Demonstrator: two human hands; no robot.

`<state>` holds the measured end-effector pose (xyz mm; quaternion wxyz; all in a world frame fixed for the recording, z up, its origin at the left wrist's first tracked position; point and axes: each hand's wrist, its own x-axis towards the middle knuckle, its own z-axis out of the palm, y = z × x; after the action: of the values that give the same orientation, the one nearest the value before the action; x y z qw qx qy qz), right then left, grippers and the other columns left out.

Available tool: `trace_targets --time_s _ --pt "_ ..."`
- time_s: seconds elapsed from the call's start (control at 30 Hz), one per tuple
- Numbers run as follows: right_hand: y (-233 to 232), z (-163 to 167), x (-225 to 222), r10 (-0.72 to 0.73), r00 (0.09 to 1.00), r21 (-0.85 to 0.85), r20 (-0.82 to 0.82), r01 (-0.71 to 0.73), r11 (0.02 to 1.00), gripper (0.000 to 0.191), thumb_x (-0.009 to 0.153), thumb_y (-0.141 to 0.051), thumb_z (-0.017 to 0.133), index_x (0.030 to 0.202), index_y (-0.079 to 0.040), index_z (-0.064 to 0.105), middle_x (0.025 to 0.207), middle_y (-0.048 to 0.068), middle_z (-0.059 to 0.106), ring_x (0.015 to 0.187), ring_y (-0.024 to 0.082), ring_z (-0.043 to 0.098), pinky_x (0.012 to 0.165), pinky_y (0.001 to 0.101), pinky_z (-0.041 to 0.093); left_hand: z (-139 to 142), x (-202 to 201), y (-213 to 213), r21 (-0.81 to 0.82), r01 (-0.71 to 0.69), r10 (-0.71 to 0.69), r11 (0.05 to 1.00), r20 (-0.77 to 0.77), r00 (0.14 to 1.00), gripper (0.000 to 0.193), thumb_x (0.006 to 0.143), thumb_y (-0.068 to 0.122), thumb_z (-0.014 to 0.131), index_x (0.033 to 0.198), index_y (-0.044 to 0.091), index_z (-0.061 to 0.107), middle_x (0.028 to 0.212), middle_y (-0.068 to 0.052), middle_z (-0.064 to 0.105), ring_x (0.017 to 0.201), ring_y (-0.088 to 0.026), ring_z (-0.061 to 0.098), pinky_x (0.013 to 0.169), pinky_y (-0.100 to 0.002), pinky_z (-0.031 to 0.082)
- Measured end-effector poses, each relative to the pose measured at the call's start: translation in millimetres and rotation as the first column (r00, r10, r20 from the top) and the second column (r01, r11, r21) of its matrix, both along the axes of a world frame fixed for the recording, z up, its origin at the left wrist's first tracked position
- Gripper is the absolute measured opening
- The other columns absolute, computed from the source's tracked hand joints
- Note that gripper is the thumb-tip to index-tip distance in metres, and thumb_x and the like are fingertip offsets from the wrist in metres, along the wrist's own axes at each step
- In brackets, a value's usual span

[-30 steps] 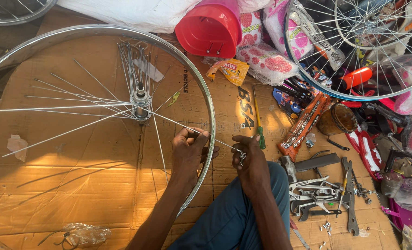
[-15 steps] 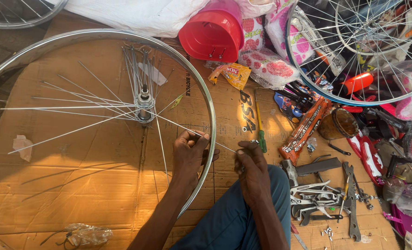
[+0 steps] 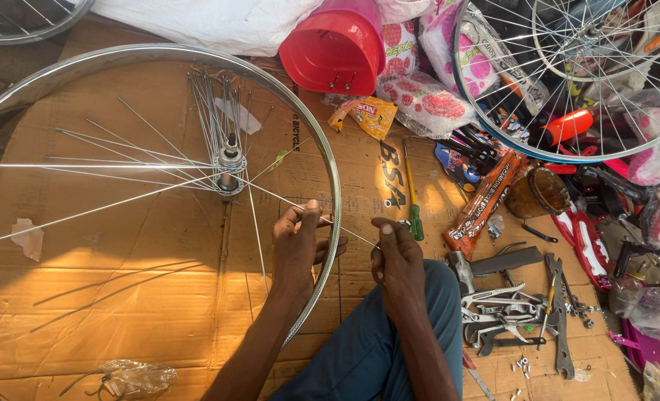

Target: The person is sitting on the floor and lacing a bicycle wheel. They insert spokes into the hub and rim, then use a spoke wrench to tighten the nipples. The person rotates the wheel to access different sections and continues the lacing process.

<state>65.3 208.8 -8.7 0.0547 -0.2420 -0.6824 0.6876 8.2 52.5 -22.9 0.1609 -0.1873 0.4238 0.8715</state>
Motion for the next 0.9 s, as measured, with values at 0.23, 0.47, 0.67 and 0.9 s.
trace_targets --time_s 0.23,0.47,0.67,0.9 --pt "2 -7 2 -0.032 0.998 -0.039 -0.05 0.03 0.999 0.032 0.099 -0.023 0.06 0.123 -0.003 0.063 0.065 0.0 0.053 0.049 0.007 0.042 0.043 0.0224 0.033 1 2 -2 -0.048 0.014 -0.016 0.999 -0.033 0.999 0.041 0.094 0.039 0.062 0.104 -0.001 0.056 0.098 -0.016 0.069 0.064 -0.024 0.077 0.056 -0.031 0.068" --pt "4 -8 2 -0.069 0.996 -0.194 -0.059 0.057 0.979 0.035 0.1 -0.024 0.063 0.122 0.002 0.063 0.074 -0.001 0.053 0.056 0.006 0.046 0.048 0.0214 0.036 1 1 0 -0.03 -0.005 0.004 1.0 -0.037 0.999 0.041 0.094 0.038 0.063 0.105 0.0 0.055 0.098 -0.015 0.067 0.062 -0.025 0.076 0.054 -0.032 0.067" --pt "-7 -15 7 0.009 0.986 -0.25 0.168 0.034 0.968 0.074 0.098 -0.066 0.031 0.112 -0.003 0.067 0.07 0.002 0.054 0.053 0.009 0.039 0.044 0.0243 0.03 2 2 1 0.033 -0.026 0.027 0.999 -0.022 0.999 0.033 0.095 0.03 0.063 0.102 -0.001 0.056 0.094 -0.016 0.069 0.066 -0.023 0.075 0.055 -0.032 0.064" --pt "-52 -31 28 0.246 0.955 -0.193 0.169 -0.212 0.958 0.048 0.102 -0.044 0.055 0.119 0.0 0.063 0.073 0.0 0.051 0.057 0.008 0.038 0.051 0.0273 0.033 20 3 4 -0.041 -0.084 0.08 0.996 -0.106 0.991 0.025 0.095 0.02 0.06 0.113 0.002 0.063 0.099 -0.017 0.072 0.081 -0.015 0.074 0.064 -0.026 0.059"
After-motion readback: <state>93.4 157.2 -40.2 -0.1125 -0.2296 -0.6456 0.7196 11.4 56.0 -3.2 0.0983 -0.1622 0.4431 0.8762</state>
